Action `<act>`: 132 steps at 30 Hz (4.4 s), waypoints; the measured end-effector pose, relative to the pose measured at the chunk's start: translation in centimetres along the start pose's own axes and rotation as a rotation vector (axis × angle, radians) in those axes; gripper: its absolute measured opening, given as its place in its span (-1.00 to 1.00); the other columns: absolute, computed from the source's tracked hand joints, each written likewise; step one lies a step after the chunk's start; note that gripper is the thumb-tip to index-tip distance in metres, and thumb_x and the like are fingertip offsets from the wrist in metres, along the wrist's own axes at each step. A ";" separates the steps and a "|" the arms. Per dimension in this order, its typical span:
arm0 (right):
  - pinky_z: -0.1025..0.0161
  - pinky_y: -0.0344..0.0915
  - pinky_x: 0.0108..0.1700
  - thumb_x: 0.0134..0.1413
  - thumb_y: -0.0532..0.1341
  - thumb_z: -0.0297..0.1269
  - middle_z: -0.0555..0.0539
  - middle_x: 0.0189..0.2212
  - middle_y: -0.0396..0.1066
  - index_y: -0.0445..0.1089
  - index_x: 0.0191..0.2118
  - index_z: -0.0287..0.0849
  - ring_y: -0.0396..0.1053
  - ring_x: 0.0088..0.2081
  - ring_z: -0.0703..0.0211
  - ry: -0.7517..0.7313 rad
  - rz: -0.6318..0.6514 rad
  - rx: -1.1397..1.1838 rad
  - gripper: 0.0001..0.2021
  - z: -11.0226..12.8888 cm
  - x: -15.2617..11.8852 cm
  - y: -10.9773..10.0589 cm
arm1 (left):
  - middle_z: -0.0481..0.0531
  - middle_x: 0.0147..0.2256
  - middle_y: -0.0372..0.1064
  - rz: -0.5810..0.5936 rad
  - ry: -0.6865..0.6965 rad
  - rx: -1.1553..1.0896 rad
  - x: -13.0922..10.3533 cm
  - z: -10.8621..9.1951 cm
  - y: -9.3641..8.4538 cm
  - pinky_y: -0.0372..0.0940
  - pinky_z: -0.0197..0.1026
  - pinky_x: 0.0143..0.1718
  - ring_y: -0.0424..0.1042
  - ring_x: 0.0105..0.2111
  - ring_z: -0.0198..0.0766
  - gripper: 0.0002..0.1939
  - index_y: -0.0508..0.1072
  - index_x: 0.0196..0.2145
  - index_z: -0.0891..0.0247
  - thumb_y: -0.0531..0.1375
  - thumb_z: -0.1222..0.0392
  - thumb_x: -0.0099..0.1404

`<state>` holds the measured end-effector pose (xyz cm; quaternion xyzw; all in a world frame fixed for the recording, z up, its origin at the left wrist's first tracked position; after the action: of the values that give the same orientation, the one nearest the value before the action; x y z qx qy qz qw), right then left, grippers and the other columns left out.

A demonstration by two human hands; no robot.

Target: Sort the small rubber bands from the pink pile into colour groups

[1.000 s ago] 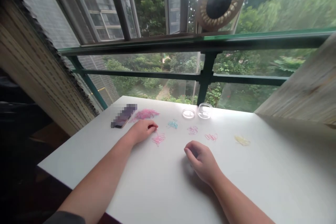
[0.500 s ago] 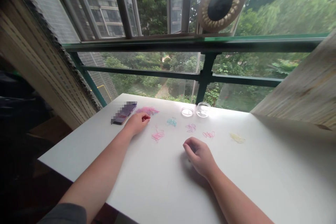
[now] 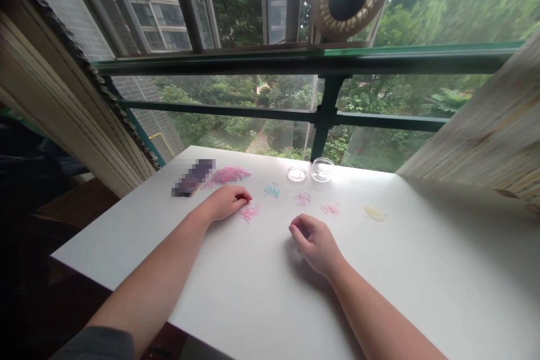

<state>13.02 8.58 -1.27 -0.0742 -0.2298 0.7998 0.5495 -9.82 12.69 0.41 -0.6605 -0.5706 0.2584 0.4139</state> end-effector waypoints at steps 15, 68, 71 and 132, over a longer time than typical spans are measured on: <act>0.32 0.18 -0.52 0.09 0.09 -0.15 0.04 -0.59 0.24 0.28 -0.43 -0.16 0.22 -0.58 0.28 -0.015 -0.002 0.003 -0.80 -0.3 0.0 0.0 | 0.10 -0.18 0.46 -0.301 -0.432 0.239 -0.5 7.7 -4.3 0.29 -0.18 -0.16 0.42 -0.21 -0.13 -0.67 0.47 -0.19 0.20 0.15 0.27 0.03; 0.33 0.22 -0.46 -0.01 0.16 -0.30 -0.01 -0.52 0.34 0.31 -0.41 -0.19 0.25 -0.49 0.29 -0.124 -0.216 0.116 -0.93 0.7 -1.8 -3.3 | -0.03 -0.45 0.42 -0.225 0.410 -0.236 -2.4 -14.3 4.2 0.26 -0.28 -0.40 0.37 -0.41 -0.33 -0.95 0.41 -0.41 0.24 0.15 0.25 0.13; 0.33 0.20 -0.46 0.00 0.15 -0.34 -0.01 -0.50 0.35 0.32 -0.40 -0.18 0.25 -0.50 0.30 -0.132 -0.182 0.092 -0.95 0.9 -1.9 -2.9 | -0.04 -0.46 0.42 -0.211 0.416 -0.275 -2.3 -13.6 4.3 0.25 -0.28 -0.42 0.37 -0.44 -0.34 -0.96 0.41 -0.42 0.25 0.17 0.26 0.12; 0.32 0.20 -0.44 0.01 0.16 -0.34 0.01 -0.52 0.29 0.31 -0.34 -0.18 0.23 -0.48 0.29 -0.177 -0.171 0.051 -0.94 2.0 -2.4 -2.9 | -0.05 -0.52 0.38 0.069 0.310 -0.390 -2.0 -12.5 5.8 0.12 -0.37 -0.53 0.22 -0.57 -0.44 -0.81 0.43 -0.44 0.30 0.11 0.16 0.21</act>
<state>15.68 6.67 1.47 0.0307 -0.2623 0.7592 0.5948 3.06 7.57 1.77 -0.7786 -0.5167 0.0532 0.3522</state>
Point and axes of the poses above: each hand's wrist, its own x-axis towards the middle knuckle, its own y-axis out of the palm, z = x × y, the point moved 8 cm from there along x, towards the middle knuckle
